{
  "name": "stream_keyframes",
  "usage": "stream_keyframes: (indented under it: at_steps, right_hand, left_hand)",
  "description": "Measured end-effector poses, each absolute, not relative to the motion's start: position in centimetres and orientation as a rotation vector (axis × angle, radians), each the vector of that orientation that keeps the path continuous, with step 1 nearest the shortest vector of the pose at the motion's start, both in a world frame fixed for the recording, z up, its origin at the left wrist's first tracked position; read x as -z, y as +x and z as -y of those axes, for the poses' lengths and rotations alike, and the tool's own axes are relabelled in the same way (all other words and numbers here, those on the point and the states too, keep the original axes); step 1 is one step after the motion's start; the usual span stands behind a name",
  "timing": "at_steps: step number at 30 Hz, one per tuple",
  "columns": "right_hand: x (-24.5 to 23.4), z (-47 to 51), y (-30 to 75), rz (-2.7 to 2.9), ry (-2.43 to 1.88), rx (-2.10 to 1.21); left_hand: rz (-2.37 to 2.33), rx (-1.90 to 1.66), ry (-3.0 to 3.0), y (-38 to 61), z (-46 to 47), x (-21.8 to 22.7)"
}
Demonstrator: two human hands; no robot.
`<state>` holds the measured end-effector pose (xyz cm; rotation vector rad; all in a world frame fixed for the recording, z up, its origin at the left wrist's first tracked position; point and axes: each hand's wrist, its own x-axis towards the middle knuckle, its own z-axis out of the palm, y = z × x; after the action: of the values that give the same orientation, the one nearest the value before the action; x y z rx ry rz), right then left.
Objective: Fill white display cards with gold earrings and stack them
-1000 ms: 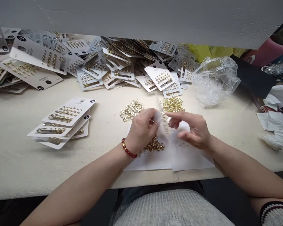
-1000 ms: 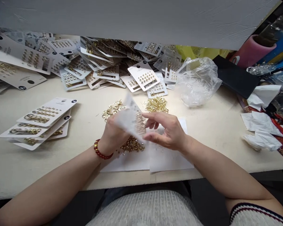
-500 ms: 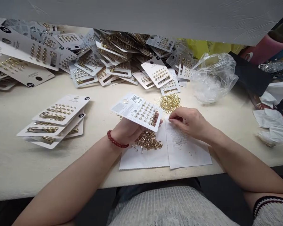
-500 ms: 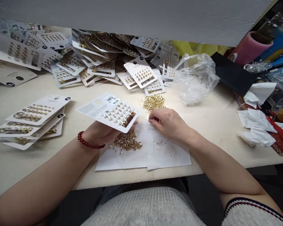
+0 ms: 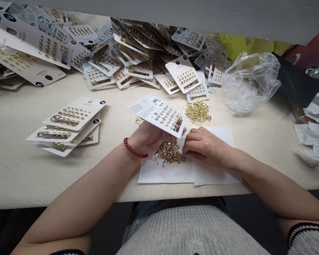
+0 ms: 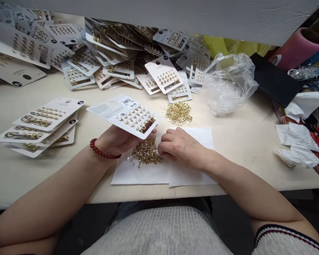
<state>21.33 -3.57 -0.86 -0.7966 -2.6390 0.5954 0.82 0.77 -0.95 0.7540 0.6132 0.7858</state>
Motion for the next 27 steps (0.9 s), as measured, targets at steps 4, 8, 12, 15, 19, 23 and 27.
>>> stream_keyframes:
  at_steps: [4, 8, 12, 15, 19, 23, 27]
  right_hand:
    - [0.6, 3.7, 21.1, 2.722, -0.760, -0.539]
    - [0.9, 3.8, 20.8, 2.736, -0.819, -0.513]
    - [1.4, 4.0, 20.7, 2.712, -0.890, -0.474]
    - [1.5, 4.2, 20.6, 2.714, -0.866, -0.429]
    - [0.8, 4.0, 20.7, 2.601, -0.746, -0.438]
    - [-0.6, 3.4, 21.4, 2.245, -0.706, -0.513]
    - [-0.8, 3.1, 21.4, 1.881, -0.934, -0.439]
  left_hand:
    - [-0.638, -0.800, 0.787, 0.9, -0.6, 0.6]
    - [-0.627, -0.803, 0.798, 1.0, -0.5, 0.6]
    - [-0.630, -0.841, 0.771, 1.3, -0.3, 1.0]
    - [-0.651, -0.893, 0.797, 1.5, -0.1, 1.0]
    - [-0.639, -0.884, 0.851, 1.3, 0.1, 0.9]
    - [-0.578, -0.856, 0.831, 1.2, 0.2, 1.3]
    - [-0.510, -0.734, 0.762, 1.4, 0.4, 1.6]
